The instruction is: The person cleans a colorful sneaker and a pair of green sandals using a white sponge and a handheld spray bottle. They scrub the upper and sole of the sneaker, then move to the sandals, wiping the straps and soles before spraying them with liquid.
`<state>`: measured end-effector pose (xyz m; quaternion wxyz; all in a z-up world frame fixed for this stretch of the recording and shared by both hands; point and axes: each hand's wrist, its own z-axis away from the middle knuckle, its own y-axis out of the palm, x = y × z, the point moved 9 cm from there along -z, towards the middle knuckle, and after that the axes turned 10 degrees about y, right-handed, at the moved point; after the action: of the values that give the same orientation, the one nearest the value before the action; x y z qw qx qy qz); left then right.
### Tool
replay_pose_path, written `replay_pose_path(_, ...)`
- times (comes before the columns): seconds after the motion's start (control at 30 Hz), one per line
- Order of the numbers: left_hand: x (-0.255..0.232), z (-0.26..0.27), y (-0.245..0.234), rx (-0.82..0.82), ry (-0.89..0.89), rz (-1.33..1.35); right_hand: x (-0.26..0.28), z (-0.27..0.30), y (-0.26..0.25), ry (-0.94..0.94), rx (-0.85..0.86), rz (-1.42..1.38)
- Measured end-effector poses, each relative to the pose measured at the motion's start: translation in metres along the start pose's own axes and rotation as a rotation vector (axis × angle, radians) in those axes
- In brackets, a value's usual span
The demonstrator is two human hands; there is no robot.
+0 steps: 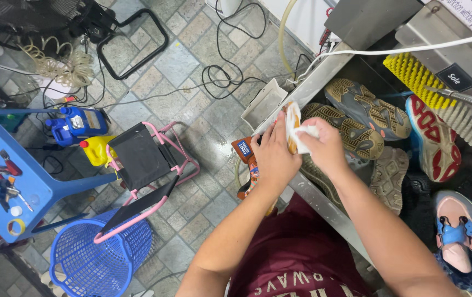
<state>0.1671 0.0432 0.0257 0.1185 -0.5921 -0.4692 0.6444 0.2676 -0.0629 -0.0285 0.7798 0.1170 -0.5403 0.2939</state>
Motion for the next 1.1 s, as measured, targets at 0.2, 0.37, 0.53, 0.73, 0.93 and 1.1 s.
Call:
replay_pose_path(0.2,0.007,0.001,0.003,0.021,-0.016,0.024,-0.002,-0.008,0.006,-0.053,0.022,0.025)
replay_pose_path(0.37,0.005,0.001,0.004,0.038,-0.016,0.004,-0.002,-0.049,0.002,-0.016,-0.024,-0.07)
replay_pose_path(0.53,0.005,-0.001,0.005,0.022,-0.012,0.009,-0.004,-0.014,0.0,-0.038,0.017,0.052)
replay_pose_path(0.73,0.01,0.002,0.007,0.03,-0.024,0.004,0.001,-0.011,0.007,-0.101,-0.031,0.167)
replay_pose_path(0.93,0.007,0.0,0.004,0.03,-0.025,0.018,-0.003,-0.051,0.003,-0.016,-0.05,-0.051)
replay_pose_path(1.1,0.005,0.0,0.002,-0.013,0.011,0.017,0.004,-0.009,0.004,-0.142,-0.016,0.164)
